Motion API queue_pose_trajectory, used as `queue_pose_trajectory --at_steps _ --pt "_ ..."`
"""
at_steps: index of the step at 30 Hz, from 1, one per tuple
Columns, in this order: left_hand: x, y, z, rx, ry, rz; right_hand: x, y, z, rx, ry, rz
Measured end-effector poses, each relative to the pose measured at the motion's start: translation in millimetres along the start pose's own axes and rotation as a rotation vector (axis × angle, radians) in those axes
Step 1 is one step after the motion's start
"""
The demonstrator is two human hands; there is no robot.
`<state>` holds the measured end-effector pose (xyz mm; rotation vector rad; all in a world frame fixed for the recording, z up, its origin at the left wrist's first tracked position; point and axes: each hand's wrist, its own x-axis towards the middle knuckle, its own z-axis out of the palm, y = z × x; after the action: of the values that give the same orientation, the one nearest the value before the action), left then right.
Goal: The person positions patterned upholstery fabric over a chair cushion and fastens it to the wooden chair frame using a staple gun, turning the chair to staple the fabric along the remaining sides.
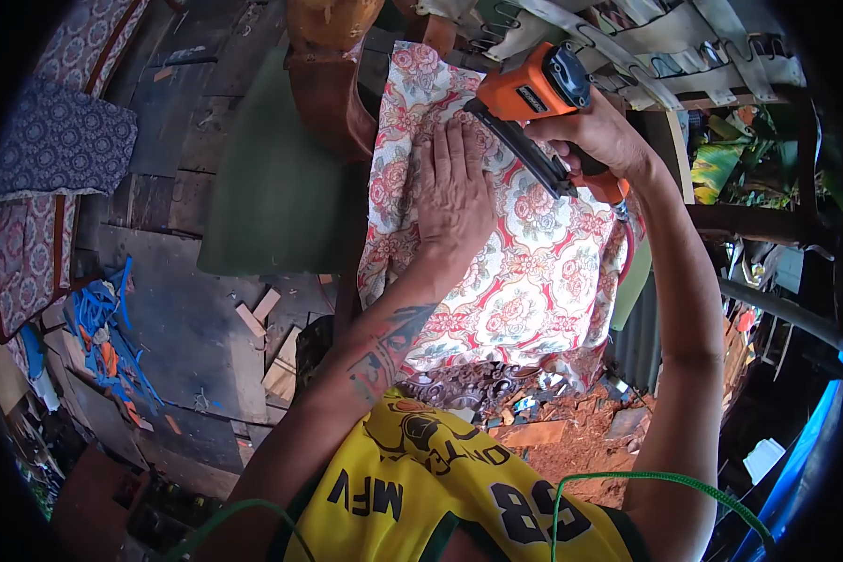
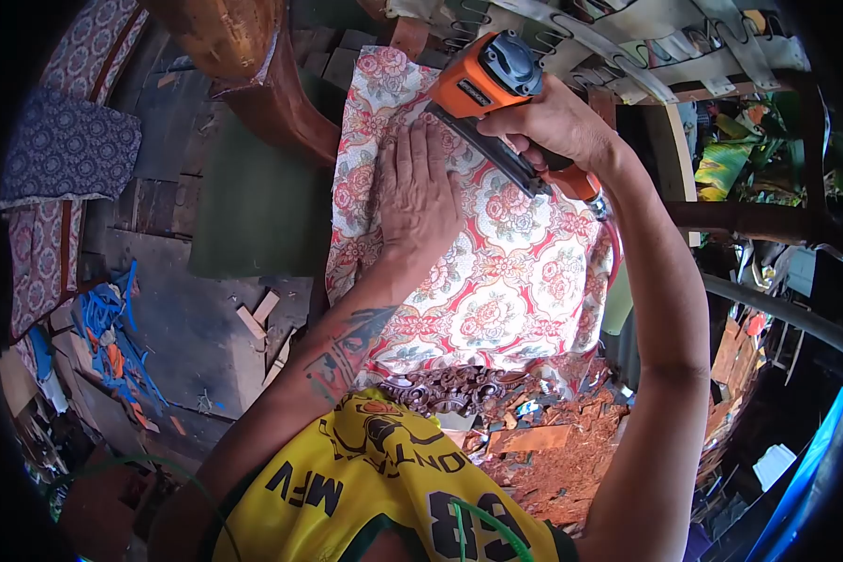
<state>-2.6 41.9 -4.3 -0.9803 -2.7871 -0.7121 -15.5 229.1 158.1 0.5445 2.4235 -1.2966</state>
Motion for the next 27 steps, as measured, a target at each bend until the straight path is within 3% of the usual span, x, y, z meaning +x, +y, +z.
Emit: queue_pose_trajectory --at_steps 7,15,27 --pt "-1.4 -2.3 -1.6 -0.035 0.048 -0.037 31.0 -14.8 8.2 -0.007 -0.138 -0.004" --pt "-5.9 -6.7 -2.4 -0.209 0.132 -0.111 42.8 -19.1 21.6 -0.039 -0.148 0.048" --pt "-6.5 -5.6 -0.5 -0.214 0.197 -0.092 47.2 -29.0 27.6 -0.142 -0.157 0.027"
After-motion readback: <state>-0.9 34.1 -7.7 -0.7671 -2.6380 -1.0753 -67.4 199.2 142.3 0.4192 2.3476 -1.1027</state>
